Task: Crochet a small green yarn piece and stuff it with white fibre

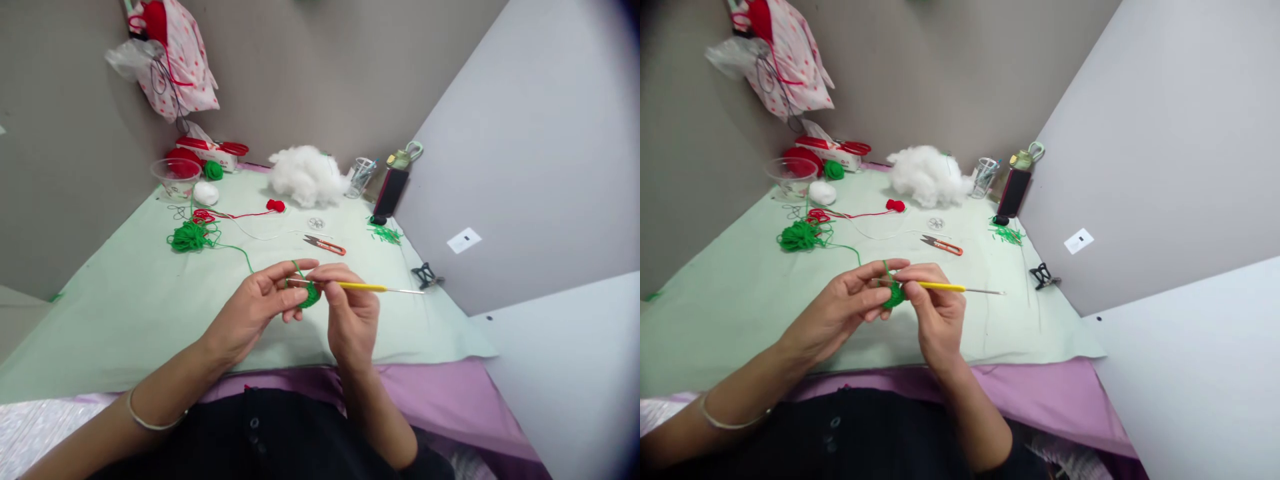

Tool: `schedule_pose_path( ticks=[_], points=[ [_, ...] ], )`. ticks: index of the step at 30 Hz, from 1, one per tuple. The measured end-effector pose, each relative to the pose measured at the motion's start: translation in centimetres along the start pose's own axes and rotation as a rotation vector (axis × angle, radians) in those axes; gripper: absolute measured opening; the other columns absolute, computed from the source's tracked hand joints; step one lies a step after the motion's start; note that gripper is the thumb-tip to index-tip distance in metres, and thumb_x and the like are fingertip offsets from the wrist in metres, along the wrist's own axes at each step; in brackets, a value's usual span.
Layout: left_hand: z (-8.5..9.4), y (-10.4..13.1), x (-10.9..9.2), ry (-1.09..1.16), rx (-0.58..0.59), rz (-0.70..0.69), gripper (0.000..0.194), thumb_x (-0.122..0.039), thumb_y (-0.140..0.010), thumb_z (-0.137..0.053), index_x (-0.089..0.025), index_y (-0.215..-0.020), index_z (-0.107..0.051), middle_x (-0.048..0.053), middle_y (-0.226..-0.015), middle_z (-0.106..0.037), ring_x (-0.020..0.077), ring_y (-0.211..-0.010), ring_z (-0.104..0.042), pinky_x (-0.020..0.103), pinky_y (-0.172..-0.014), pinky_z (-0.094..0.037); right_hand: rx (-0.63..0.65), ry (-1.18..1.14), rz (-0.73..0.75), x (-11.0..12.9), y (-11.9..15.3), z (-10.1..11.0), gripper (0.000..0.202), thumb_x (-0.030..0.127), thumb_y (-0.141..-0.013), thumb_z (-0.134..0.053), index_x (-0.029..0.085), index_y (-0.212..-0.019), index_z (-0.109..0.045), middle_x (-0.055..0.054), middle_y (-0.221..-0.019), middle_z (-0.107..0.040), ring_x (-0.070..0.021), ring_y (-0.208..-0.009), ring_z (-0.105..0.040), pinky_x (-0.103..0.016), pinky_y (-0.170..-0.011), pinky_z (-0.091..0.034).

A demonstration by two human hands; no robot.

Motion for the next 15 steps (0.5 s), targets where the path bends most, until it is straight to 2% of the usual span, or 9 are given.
schedule_pose_path(
  ticks=[2, 5, 7, 11, 15],
  points=[
    [-0.3, 0.2, -0.1, -0.082, 0.060, -0.032, 0.040, -0.027, -0.085, -0.080, -0.027, -0.125, -0.076, 0.001, -0.090, -0.066, 0.0106, -0.073, -0.055, 0.025, -0.071, -0.049, -0.001, 0.015, -0.026, -0.4, 0.1, 0.1, 0.013, 0.028, -0.096, -0.067, 0.030, -0.096, -0.080, -0.002, -0.091, -0.074, -0.0165, -0.086, -0.066, -0.030, -0.075, -0.053],
    [-0.5, 0.3, -0.2, -0.164, 0.158, -0.037, 0.043, -0.026, -0.089, -0.076, -0.029, -0.132, -0.072, 0.003, -0.102, -0.067, 0.0157, -0.092, -0.060, 0.030, -0.088, -0.049, -0.027, -0.075, -0.114, -1.3, 0.2, 0.6, 0.012, 0.031, -0.096, -0.068, 0.031, -0.095, -0.080, 0.000, -0.088, -0.073, -0.0124, -0.075, -0.062, -0.027, -0.069, -0.050],
    [-0.2, 0.3, -0.3, -0.199, 0.181, -0.034, 0.045, -0.026, -0.089, -0.077, -0.032, -0.133, -0.072, 0.002, -0.101, -0.065, 0.0163, -0.099, -0.060, 0.030, -0.094, -0.047, -0.027, -0.163, -0.174, -1.8, 0.1, 0.7, 0.010, 0.033, -0.094, -0.071, 0.028, -0.092, -0.080, 0.001, -0.085, -0.072, -0.0105, -0.070, -0.059, -0.025, -0.067, -0.049],
    [0.4, 0.3, -0.6, -0.254, 0.158, -0.051, 0.045, -0.026, -0.088, -0.079, -0.036, -0.132, -0.071, -0.001, -0.094, -0.058, 0.0133, -0.092, -0.057, 0.027, -0.088, -0.046, 0.002, -0.267, -0.228, -1.9, -0.2, 0.5, 0.016, 0.035, -0.095, -0.069, 0.024, -0.087, -0.078, -0.001, -0.081, -0.074, -0.0108, -0.066, -0.060, -0.025, -0.063, -0.050],
    [0.3, 0.5, -0.8, -0.282, 0.142, -0.059, 0.044, -0.026, -0.090, -0.075, -0.038, -0.132, -0.070, -0.002, -0.094, -0.056, 0.0120, -0.088, -0.057, 0.026, -0.084, -0.046, 0.058, -0.252, -0.198, -1.5, -0.3, 0.3, 0.018, 0.033, -0.099, -0.064, 0.023, -0.089, -0.076, -0.002, -0.082, -0.075, -0.0115, -0.068, -0.063, -0.026, -0.064, -0.051]
  ],
)
Point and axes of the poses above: each hand's wrist, its own y-axis away from the middle knuckle, its own z-axis out of the back of the hand, x = y × z, the point moved 8 cm from there along -y, towards the middle knuckle
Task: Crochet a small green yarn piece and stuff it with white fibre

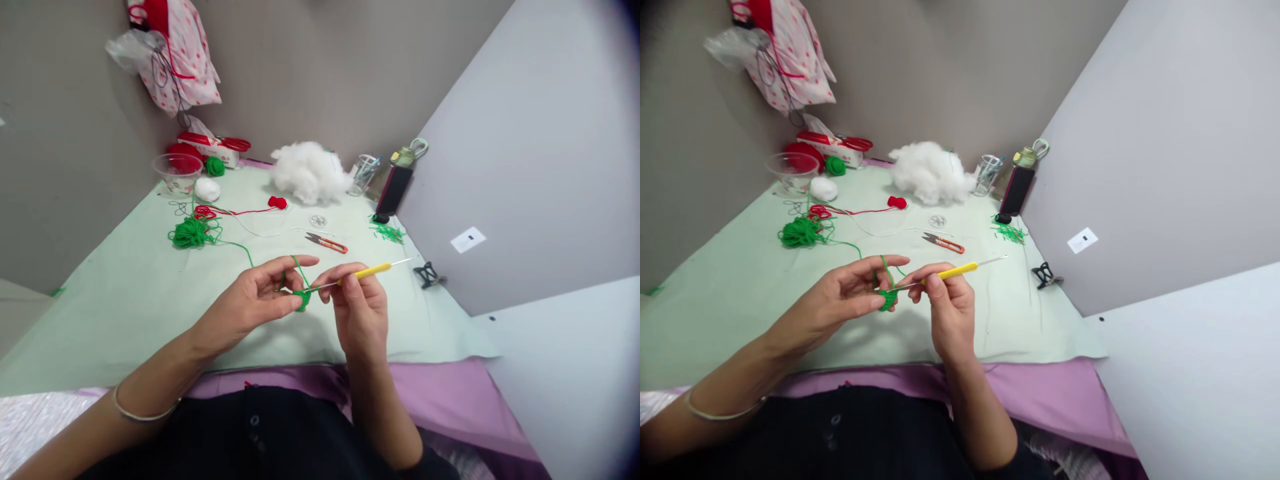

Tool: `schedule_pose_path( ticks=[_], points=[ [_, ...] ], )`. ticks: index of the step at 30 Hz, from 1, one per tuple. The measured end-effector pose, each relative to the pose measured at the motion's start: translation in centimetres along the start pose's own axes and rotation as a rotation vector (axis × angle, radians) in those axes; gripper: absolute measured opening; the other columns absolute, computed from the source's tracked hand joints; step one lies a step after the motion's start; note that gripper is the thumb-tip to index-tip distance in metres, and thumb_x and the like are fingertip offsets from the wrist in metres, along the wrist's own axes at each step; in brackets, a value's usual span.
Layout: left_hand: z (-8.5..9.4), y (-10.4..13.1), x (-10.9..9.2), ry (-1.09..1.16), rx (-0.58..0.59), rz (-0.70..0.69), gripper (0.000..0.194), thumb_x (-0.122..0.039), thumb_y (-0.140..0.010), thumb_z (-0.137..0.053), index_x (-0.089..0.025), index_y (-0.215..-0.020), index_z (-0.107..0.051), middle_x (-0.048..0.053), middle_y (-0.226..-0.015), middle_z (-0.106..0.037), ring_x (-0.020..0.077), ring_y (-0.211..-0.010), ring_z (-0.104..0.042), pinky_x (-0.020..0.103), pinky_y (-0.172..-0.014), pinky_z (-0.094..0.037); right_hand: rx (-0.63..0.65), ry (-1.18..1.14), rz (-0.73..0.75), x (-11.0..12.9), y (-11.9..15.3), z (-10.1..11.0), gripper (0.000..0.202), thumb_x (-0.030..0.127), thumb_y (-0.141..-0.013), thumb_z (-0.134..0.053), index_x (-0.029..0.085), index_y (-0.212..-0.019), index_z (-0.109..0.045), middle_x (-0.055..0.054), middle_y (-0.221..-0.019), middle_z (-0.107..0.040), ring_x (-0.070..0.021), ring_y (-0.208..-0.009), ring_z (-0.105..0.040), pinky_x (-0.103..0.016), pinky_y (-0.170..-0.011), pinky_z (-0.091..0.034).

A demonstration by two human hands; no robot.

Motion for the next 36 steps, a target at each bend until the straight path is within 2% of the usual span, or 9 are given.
schedule_pose_path(
  ticks=[4, 8, 11, 15, 20, 23, 26, 32, 36],
  points=[
    [0.1, 0.2, -0.2, -0.034, -0.020, -0.007, 0.043, -0.027, -0.091, -0.074, -0.038, -0.132, -0.070, -0.002, -0.094, -0.054, 0.0113, -0.087, -0.056, 0.024, -0.081, -0.046, 0.035, 0.072, 0.062, 0.5, 0.3, 0.0, 0.018, 0.030, -0.102, -0.060, 0.023, -0.094, -0.074, -0.002, -0.085, -0.076, -0.0124, -0.071, -0.064, -0.027, -0.066, -0.052],
    [0.2, 0.2, -0.6, -0.106, -0.047, -0.037, 0.043, -0.026, -0.091, -0.073, -0.034, -0.133, -0.069, -0.001, -0.095, -0.055, 0.0133, -0.094, -0.058, 0.025, -0.088, -0.048, 0.035, 0.273, 0.196, 1.8, 0.9, -0.3, 0.018, 0.023, -0.103, -0.055, 0.023, -0.099, -0.072, -0.003, -0.089, -0.075, -0.0132, -0.074, -0.065, -0.030, -0.068, -0.053],
    [0.3, 0.2, -0.9, -0.179, -0.111, -0.047, 0.042, -0.023, -0.091, -0.071, -0.028, -0.133, -0.069, -0.001, -0.091, -0.056, 0.0139, -0.093, -0.058, 0.028, -0.094, -0.048, 0.080, 0.507, 0.375, 3.1, 1.7, -1.3, 0.021, 0.016, -0.103, -0.052, 0.023, -0.105, -0.071, -0.004, -0.093, -0.075, -0.0151, -0.080, -0.067, -0.032, -0.071, -0.055],
    [0.5, 0.4, -0.9, -0.209, -0.239, -0.067, 0.046, -0.022, -0.089, -0.071, -0.024, -0.135, -0.067, -0.001, -0.090, -0.056, 0.0141, -0.092, -0.057, 0.029, -0.094, -0.048, 0.152, 0.852, 0.714, 4.2, 3.5, -3.3, 0.023, 0.011, -0.098, -0.057, 0.022, -0.115, -0.068, -0.009, -0.105, -0.077, -0.0201, -0.094, -0.070, -0.037, -0.077, -0.060],
    [0.2, 0.6, -0.2, -0.046, -0.299, -0.066, 0.053, -0.026, -0.085, -0.079, -0.025, -0.136, -0.066, -0.001, -0.093, -0.060, 0.0134, -0.090, -0.058, 0.026, -0.090, -0.049, 0.064, 0.982, 0.914, 3.4, 4.6, -3.5, 0.028, 0.008, -0.094, -0.062, 0.019, -0.119, -0.069, -0.013, -0.105, -0.077, -0.0219, -0.095, -0.072, -0.036, -0.074, -0.062],
    [-0.6, 0.3, 1.0, 0.217, -0.221, 0.048, 0.052, -0.032, -0.084, -0.080, -0.023, -0.134, -0.068, 0.000, -0.088, -0.061, 0.0129, -0.082, -0.056, 0.025, -0.081, -0.050, -0.039, 1.061, 0.985, 3.1, 5.1, -3.4, 0.034, 0.007, -0.092, -0.066, 0.026, -0.120, -0.073, -0.010, -0.109, -0.076, -0.0212, -0.098, -0.071, -0.035, -0.075, -0.062],
    [-0.9, 0.0, 1.7, 0.411, -0.149, 0.164, 0.047, -0.033, -0.084, -0.080, -0.018, -0.128, -0.073, 0.002, -0.086, -0.060, 0.0110, -0.075, -0.052, 0.022, -0.071, -0.048, -0.056, 0.920, 0.858, 3.3, 4.4, -2.8, 0.034, 0.008, -0.094, -0.063, 0.029, -0.119, -0.074, -0.007, -0.108, -0.075, -0.0196, -0.095, -0.070, -0.035, -0.075, -0.061],
    [-0.2, -0.2, 0.8, 0.380, -0.141, 0.107, 0.042, -0.024, -0.082, -0.079, -0.019, -0.124, -0.076, 0.002, -0.089, -0.059, 0.0097, -0.075, -0.051, 0.019, -0.068, -0.047, -0.086, 0.260, 0.286, 1.9, 1.5, -0.2, 0.018, 0.022, -0.101, -0.058, 0.024, -0.097, -0.075, -0.002, -0.086, -0.070, -0.0133, -0.068, -0.063, -0.031, -0.063, -0.053],
    [0.0, -0.3, 0.5, 0.306, -0.152, 0.085, 0.041, -0.024, -0.082, -0.078, -0.021, -0.123, -0.076, 0.001, -0.088, -0.060, 0.0103, -0.076, -0.051, 0.020, -0.068, -0.047, -0.107, 0.190, 0.194, 1.0, 1.3, 0.3, 0.016, 0.025, -0.100, -0.061, 0.024, -0.095, -0.076, -0.002, -0.086, -0.070, -0.0123, -0.068, -0.062, -0.030, -0.064, -0.050]
  ],
)
Point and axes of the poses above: each hand's wrist, its own y-axis away from the middle knuckle, its own z-axis out of the back of the hand, x = y × z, the point moved 8 cm from there along -y, towards the middle knuckle
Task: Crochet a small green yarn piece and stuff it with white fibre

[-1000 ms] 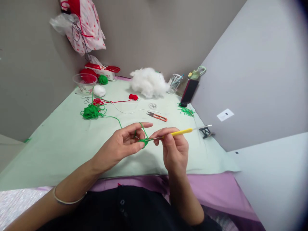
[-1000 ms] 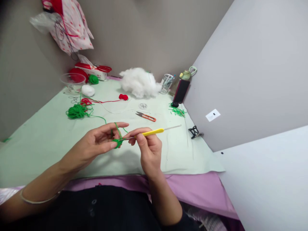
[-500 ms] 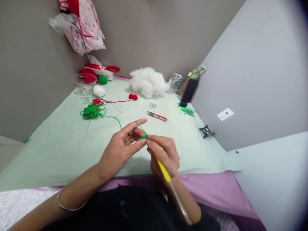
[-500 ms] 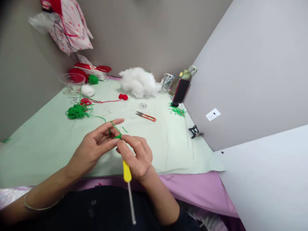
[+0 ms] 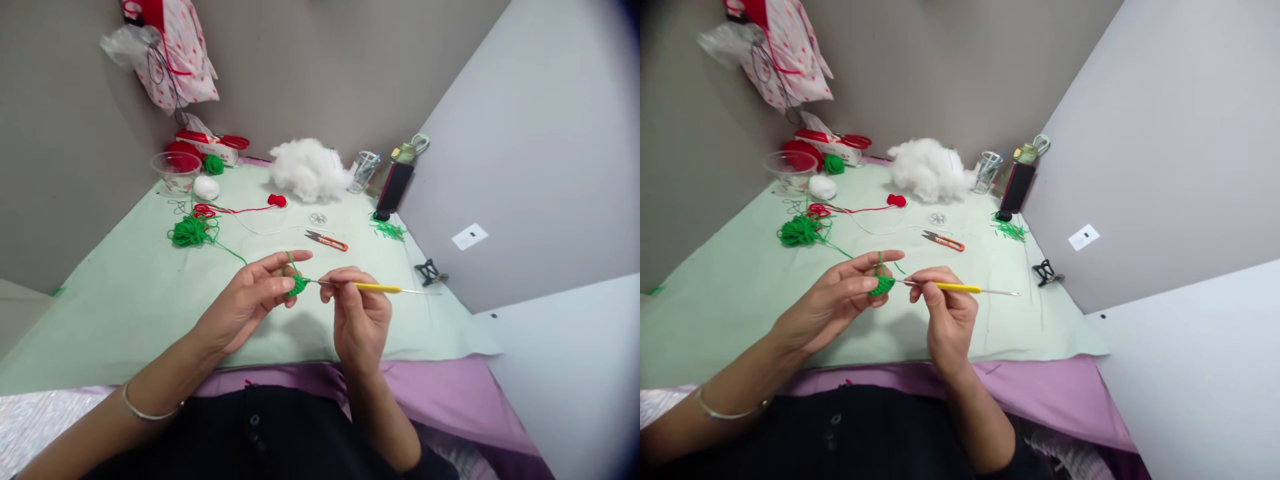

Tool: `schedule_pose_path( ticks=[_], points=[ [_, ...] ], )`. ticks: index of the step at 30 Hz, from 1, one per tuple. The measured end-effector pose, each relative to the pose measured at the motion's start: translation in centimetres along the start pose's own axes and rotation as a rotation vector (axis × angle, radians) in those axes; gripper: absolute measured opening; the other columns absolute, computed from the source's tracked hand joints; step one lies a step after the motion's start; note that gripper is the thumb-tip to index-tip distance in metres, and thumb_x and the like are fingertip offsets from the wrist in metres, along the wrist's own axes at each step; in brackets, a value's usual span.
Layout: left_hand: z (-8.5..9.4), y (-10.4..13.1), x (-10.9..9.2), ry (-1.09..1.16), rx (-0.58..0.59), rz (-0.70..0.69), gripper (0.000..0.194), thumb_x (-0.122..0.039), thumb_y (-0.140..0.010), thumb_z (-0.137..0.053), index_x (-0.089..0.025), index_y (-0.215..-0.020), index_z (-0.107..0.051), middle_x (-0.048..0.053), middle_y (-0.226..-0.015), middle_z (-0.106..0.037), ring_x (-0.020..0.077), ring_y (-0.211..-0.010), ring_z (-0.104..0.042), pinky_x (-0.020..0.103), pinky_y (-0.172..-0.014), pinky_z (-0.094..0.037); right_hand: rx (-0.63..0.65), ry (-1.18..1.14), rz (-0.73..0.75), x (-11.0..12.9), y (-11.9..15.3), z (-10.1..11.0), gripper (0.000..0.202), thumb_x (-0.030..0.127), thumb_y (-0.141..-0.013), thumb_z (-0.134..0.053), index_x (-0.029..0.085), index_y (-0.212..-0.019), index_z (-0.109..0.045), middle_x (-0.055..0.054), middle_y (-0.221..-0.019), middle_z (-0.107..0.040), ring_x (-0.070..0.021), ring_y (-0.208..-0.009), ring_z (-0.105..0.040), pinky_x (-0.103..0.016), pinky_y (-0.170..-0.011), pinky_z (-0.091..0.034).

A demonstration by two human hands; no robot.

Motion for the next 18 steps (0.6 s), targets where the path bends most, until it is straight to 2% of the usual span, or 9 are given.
schedule_pose_path(
  ticks=[5, 9, 11, 15, 18],
  points=[
    [0.4, 0.3, -1.5, -0.284, -0.041, -0.175, 0.037, -0.025, -0.086, -0.074, -0.022, -0.123, -0.074, 0.001, -0.088, -0.062, 0.0129, -0.080, -0.055, 0.025, -0.075, -0.048, -0.003, 0.031, 0.027, 0.6, 0.4, 0.1, 0.016, 0.023, -0.099, -0.062, 0.024, -0.096, -0.077, -0.002, -0.084, -0.069, -0.0125, -0.068, -0.061, -0.030, -0.065, -0.049],
    [0.2, 1.5, -3.6, -0.696, -0.162, -0.406, 0.034, -0.014, -0.084, -0.070, -0.022, -0.117, -0.073, 0.002, -0.095, -0.065, 0.0163, -0.090, -0.060, 0.030, -0.091, -0.048, -0.025, 0.084, 0.019, 1.1, 0.7, 0.6, 0.016, 0.023, -0.099, -0.062, 0.023, -0.096, -0.077, -0.003, -0.085, -0.070, -0.0129, -0.067, -0.061, -0.031, -0.064, -0.049],
    [-0.1, 1.9, -4.0, -0.777, -0.189, -0.454, 0.033, -0.011, -0.083, -0.068, -0.022, -0.114, -0.073, 0.003, -0.097, -0.065, 0.0166, -0.091, -0.060, 0.031, -0.093, -0.047, -0.012, 0.077, 0.005, 1.0, 0.7, 0.5, 0.015, 0.023, -0.099, -0.062, 0.023, -0.096, -0.077, -0.003, -0.085, -0.070, -0.0125, -0.066, -0.061, -0.030, -0.063, -0.049],
    [-0.3, 1.3, -2.2, -0.609, -0.080, -0.269, 0.043, -0.016, -0.090, -0.064, -0.022, -0.132, -0.067, 0.000, -0.092, -0.064, 0.0149, -0.090, -0.060, 0.029, -0.090, -0.049, 0.043, 0.022, 0.004, 0.7, 0.4, -0.1, 0.015, 0.024, -0.099, -0.061, 0.024, -0.094, -0.075, -0.002, -0.085, -0.071, -0.0124, -0.066, -0.060, -0.029, -0.061, -0.051],
    [-0.6, 0.8, -0.6, -0.405, 0.007, -0.183, 0.045, -0.023, -0.093, -0.066, -0.024, -0.138, -0.065, 0.001, -0.095, -0.066, 0.0148, -0.091, -0.060, 0.028, -0.088, -0.049, 0.059, 0.100, 0.105, 1.2, 0.2, -0.8, 0.015, 0.023, -0.099, -0.062, 0.025, -0.097, -0.076, -0.004, -0.093, -0.074, -0.0164, -0.081, -0.067, -0.031, -0.065, -0.054]
  ],
)
Point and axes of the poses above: each hand's wrist, its own y-axis away from the middle knuckle, its own z-axis out of the back of the hand, x = y × z, the point moved 8 cm from there along -y, towards the middle knuckle
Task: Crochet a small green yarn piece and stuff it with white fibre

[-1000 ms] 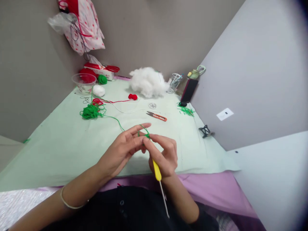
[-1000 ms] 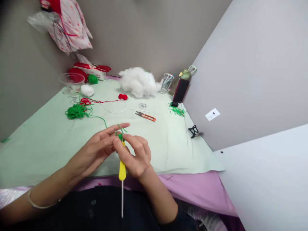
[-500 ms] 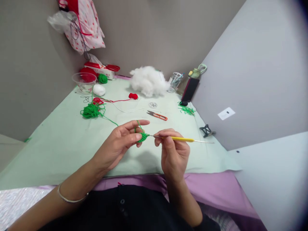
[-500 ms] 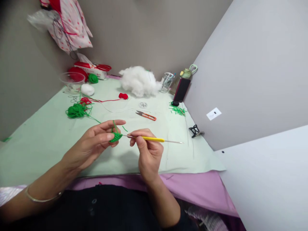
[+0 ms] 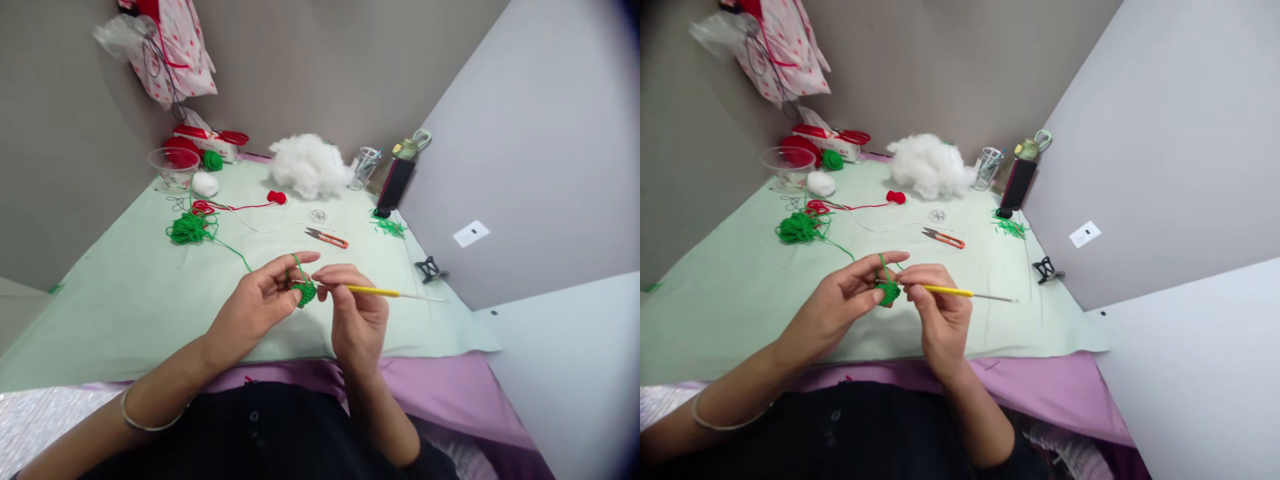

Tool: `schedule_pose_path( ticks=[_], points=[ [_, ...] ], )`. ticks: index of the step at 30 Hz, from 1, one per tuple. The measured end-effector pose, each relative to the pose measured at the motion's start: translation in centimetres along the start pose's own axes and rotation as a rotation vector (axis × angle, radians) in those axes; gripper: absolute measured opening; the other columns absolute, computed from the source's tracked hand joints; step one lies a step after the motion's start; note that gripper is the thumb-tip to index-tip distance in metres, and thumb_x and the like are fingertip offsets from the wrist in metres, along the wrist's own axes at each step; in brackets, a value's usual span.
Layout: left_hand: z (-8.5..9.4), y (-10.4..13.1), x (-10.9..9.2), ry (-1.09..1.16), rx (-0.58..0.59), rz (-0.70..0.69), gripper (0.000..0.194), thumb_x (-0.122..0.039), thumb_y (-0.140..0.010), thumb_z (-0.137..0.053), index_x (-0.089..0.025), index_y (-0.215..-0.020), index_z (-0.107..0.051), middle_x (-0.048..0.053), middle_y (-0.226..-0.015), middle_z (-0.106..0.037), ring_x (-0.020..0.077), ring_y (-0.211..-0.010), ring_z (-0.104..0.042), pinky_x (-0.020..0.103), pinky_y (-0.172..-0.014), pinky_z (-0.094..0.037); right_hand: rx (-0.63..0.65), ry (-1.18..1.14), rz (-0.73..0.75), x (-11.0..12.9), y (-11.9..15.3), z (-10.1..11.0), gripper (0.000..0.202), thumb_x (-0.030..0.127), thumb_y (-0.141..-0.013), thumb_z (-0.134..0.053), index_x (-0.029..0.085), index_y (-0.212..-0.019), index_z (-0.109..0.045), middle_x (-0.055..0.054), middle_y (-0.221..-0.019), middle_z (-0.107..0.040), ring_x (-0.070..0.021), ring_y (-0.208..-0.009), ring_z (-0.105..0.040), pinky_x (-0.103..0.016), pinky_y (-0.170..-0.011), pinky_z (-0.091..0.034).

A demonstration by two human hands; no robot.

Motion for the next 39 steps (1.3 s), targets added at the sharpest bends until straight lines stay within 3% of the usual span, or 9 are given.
schedule_pose_path(
  ticks=[4, 7, 11, 16, 20, 23, 29, 34, 39],
  points=[
    [-0.4, -0.1, 1.4, 0.197, -0.024, 0.043, 0.041, -0.029, -0.091, -0.073, -0.027, -0.132, -0.071, 0.000, -0.093, -0.066, 0.0130, -0.087, -0.057, 0.025, -0.083, -0.048, 0.012, 0.208, 0.126, 0.7, 0.4, -0.6, 0.019, 0.018, -0.099, -0.058, 0.026, -0.104, -0.076, -0.005, -0.097, -0.077, -0.0192, -0.088, -0.071, -0.036, -0.072, -0.060],
    [-0.7, 0.1, 2.1, 0.297, -0.084, 0.097, 0.048, -0.027, -0.084, -0.082, -0.028, -0.131, -0.071, 0.000, -0.093, -0.066, 0.0131, -0.090, -0.058, 0.024, -0.086, -0.047, 0.018, 0.395, 0.257, 1.0, 1.2, -1.0, 0.027, 0.012, -0.097, -0.061, 0.029, -0.113, -0.075, -0.005, -0.101, -0.076, -0.0196, -0.090, -0.071, -0.037, -0.074, -0.061],
    [-1.7, 0.1, 3.1, 0.534, -0.057, 0.268, 0.043, -0.031, -0.084, -0.080, -0.022, -0.126, -0.075, 0.004, -0.100, -0.068, 0.0137, -0.087, -0.058, 0.026, -0.083, -0.049, -0.020, 0.500, 0.446, 1.9, 1.9, -1.0, 0.036, 0.009, -0.093, -0.064, 0.032, -0.120, -0.075, -0.006, -0.108, -0.074, -0.0200, -0.094, -0.070, -0.037, -0.074, -0.060],
    [-0.9, -0.5, 2.6, 0.626, -0.040, 0.280, 0.031, -0.022, -0.082, -0.079, -0.016, -0.113, -0.081, 0.003, -0.088, -0.062, 0.0079, -0.070, -0.047, 0.020, -0.067, -0.047, -0.149, 0.080, 0.070, 0.3, 0.3, 1.2, 0.019, 0.020, -0.100, -0.058, 0.026, -0.099, -0.076, -0.003, -0.086, -0.072, -0.0136, -0.067, -0.063, -0.031, -0.060, -0.053],
    [-0.8, -0.4, 2.3, 0.513, -0.001, 0.222, 0.033, -0.023, -0.086, -0.077, -0.021, -0.119, -0.079, 0.004, -0.098, -0.068, 0.0109, -0.084, -0.056, 0.020, -0.072, -0.049, -0.085, -0.096, -0.113, -1.4, 0.0, 0.7, 0.014, 0.030, -0.097, -0.064, 0.023, -0.093, -0.075, -0.003, -0.084, -0.071, -0.0120, -0.063, -0.060, -0.027, -0.057, -0.051],
    [-1.4, -0.2, 2.0, 0.413, 0.058, 0.169, 0.031, -0.027, -0.091, -0.073, -0.026, -0.121, -0.078, 0.006, -0.113, -0.072, 0.0166, -0.100, -0.061, 0.024, -0.080, -0.052, -0.056, -0.075, -0.146, -2.3, 0.2, 0.7, 0.013, 0.031, -0.097, -0.065, 0.024, -0.097, -0.077, -0.003, -0.090, -0.074, -0.0125, -0.071, -0.062, -0.028, -0.065, -0.053],
    [-1.1, -0.4, 1.7, 0.259, 0.123, 0.151, 0.041, -0.027, -0.088, -0.077, -0.028, -0.129, -0.074, 0.004, -0.106, -0.071, 0.0181, -0.100, -0.064, 0.033, -0.098, -0.047, -0.080, -0.107, -0.219, -3.0, -0.1, 1.3, 0.017, 0.038, -0.093, -0.069, 0.022, -0.091, -0.075, -0.003, -0.081, -0.070, -0.0125, -0.065, -0.059, -0.026, -0.059, -0.052],
    [-0.6, -0.5, 1.2, 0.208, 0.117, 0.124, 0.048, -0.024, -0.084, -0.079, -0.031, -0.131, -0.072, 0.000, -0.092, -0.059, 0.0157, -0.088, -0.060, 0.032, -0.089, -0.050, -0.037, -0.135, -0.263, -3.1, -0.4, 1.0, 0.020, 0.041, -0.093, -0.067, 0.021, -0.089, -0.072, -0.002, -0.077, -0.070, -0.0123, -0.062, -0.058, -0.027, -0.058, -0.051],
    [-0.3, -0.3, 0.9, 0.115, 0.094, 0.102, 0.050, -0.022, -0.086, -0.077, -0.034, -0.134, -0.070, -0.001, -0.092, -0.054, 0.0127, -0.088, -0.055, 0.025, -0.086, -0.048, 0.017, -0.142, -0.238, -2.7, -0.6, 1.0, 0.021, 0.041, -0.097, -0.063, 0.021, -0.090, -0.069, -0.002, -0.077, -0.072, -0.0123, -0.060, -0.059, -0.027, -0.057, -0.051]
  ],
)
Point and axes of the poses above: each hand's wrist, its own y-axis away from the middle knuckle, its own z-axis out of the back of the hand, x = y × z, the point moved 8 cm from there along -y, towards the middle knuckle
